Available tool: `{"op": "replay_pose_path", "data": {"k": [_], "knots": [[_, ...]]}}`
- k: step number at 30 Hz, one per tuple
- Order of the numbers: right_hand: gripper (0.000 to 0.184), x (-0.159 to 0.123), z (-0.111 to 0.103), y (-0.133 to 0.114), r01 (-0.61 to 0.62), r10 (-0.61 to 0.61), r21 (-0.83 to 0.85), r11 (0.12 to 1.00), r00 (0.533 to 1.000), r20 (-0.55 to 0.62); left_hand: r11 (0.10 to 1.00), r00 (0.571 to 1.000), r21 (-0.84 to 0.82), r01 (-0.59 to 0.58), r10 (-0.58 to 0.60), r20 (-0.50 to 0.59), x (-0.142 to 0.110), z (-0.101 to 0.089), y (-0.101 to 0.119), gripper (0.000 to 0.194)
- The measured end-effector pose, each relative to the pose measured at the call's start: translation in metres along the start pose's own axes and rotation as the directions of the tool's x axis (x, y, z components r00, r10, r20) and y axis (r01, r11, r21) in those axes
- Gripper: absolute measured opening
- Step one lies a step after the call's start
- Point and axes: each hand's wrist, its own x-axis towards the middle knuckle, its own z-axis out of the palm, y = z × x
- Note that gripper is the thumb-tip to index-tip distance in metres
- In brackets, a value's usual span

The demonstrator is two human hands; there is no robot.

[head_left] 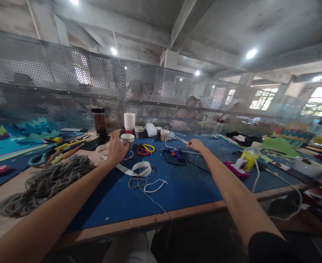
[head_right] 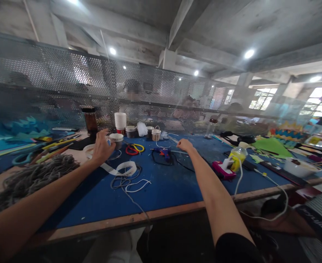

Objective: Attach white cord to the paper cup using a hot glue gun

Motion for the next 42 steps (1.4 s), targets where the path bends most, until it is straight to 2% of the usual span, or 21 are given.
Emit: {"op": "replay_pose_path", "data": {"k": [6, 11, 15, 18, 21, 23, 25, 27, 29, 31, 32, 33, 34, 36, 39, 41, 42], "knots": [[0.034, 0.009, 0.007, -0.009, -0.141, 0.141, -0.065, 0.988, 0.99, -0.007, 1.0, 1.0, -0.018, -0.005, 0.005, 0.004, -0.002, 0.001, 0.0, 0.064], [0.03, 0.009, 0.004, -0.01, -0.213, 0.212, -0.015, 0.977, 0.975, -0.059, 1.0, 1.0, -0.021, -0.016, 0.016, 0.0, -0.002, 0.002, -0.001, 0.064], [0.022, -0.004, -0.007, -0.013, -0.242, 0.258, 0.094, 0.966, 0.937, -0.236, 0.999, 1.0, -0.033, -0.006, 0.006, 0.003, -0.002, 0.001, 0.0, 0.063], [0.027, -0.019, -0.02, -0.019, -0.213, 0.28, 0.21, 0.954, 0.883, -0.377, 0.998, 1.0, -0.054, 0.015, -0.015, 0.005, -0.001, 0.0, 0.001, 0.062], [0.037, -0.037, -0.032, -0.032, -0.129, 0.284, 0.329, 0.935, 0.828, -0.484, 0.996, 0.999, -0.078, 0.035, -0.033, 0.023, 0.002, -0.003, 0.006, 0.055], [0.043, -0.049, -0.035, -0.047, -0.018, 0.243, 0.397, 0.918, 0.816, -0.525, 0.985, 0.994, -0.145, 0.092, -0.083, 0.073, 0.005, -0.005, 0.014, 0.045], [0.042, -0.062, -0.031, -0.069, 0.125, 0.149, 0.451, 0.884, 0.839, -0.524, 0.957, 0.979, -0.238, 0.166, -0.131, 0.157, 0.007, -0.007, 0.028, 0.034], [0.039, -0.076, -0.02, -0.095, 0.25, 0.041, 0.499, 0.83, 0.864, -0.501, 0.923, 0.961, -0.327, 0.201, -0.12, 0.25, 0.006, -0.008, 0.047, 0.027], [0.036, -0.091, -0.003, -0.123, 0.35, -0.073, 0.541, 0.764, 0.881, -0.467, 0.699, 0.864, -0.565, 0.438, -0.154, 0.479, 0.004, -0.012, 0.066, 0.035], [0.031, -0.106, 0.015, -0.149, 0.42, -0.186, 0.576, 0.702, 0.888, -0.421, 0.487, 0.789, -0.652, 0.581, -0.143, 0.597, 0.001, -0.019, 0.082, 0.044], [0.03, -0.112, 0.024, -0.16, 0.456, -0.249, 0.602, 0.656, 0.883, -0.398, 0.428, 0.784, -0.678, 0.598, -0.137, 0.605, -0.001, -0.024, 0.087, 0.045], [0.03, -0.118, 0.031, -0.169, 0.497, -0.334, 0.673, 0.548, 0.867, -0.369, 0.394, 0.788, -0.695, 0.601, -0.149, 0.597, -0.002, -0.029, 0.09, 0.044], [0.028, -0.124, 0.036, -0.177, 0.513, -0.389, 0.728, 0.455, 0.85, -0.356, 0.38, 0.795, -0.705, 0.599, -0.173, 0.582, -0.004, -0.035, 0.091, 0.041], [0.024, -0.133, 0.043, -0.188, 0.528, -0.424, 0.77, 0.357, 0.827, -0.37, 0.373, 0.804, -0.713, 0.594, -0.237, 0.546, -0.007, -0.047, 0.088, 0.038], [0.02, -0.143, 0.043, -0.197, 0.553, -0.449, 0.774, 0.309, 0.802, -0.394, 0.332, 0.758, -0.682, 0.652, -0.267, 0.595, -0.012, -0.062, 0.079, 0.039], [0.02, -0.148, 0.042, -0.2, 0.555, -0.498, 0.772, 0.311, 0.787, -0.365, 0.298, 0.717, -0.654, 0.696, -0.236, 0.656, -0.016, -0.066, 0.074, 0.04], [0.021, -0.15, 0.042, -0.201, 0.552, -0.523, 0.772, 0.316, 0.78, -0.343, 0.284, 0.712, -0.655, 0.701, -0.226, 0.664, -0.018, -0.067, 0.071, 0.039]]}}
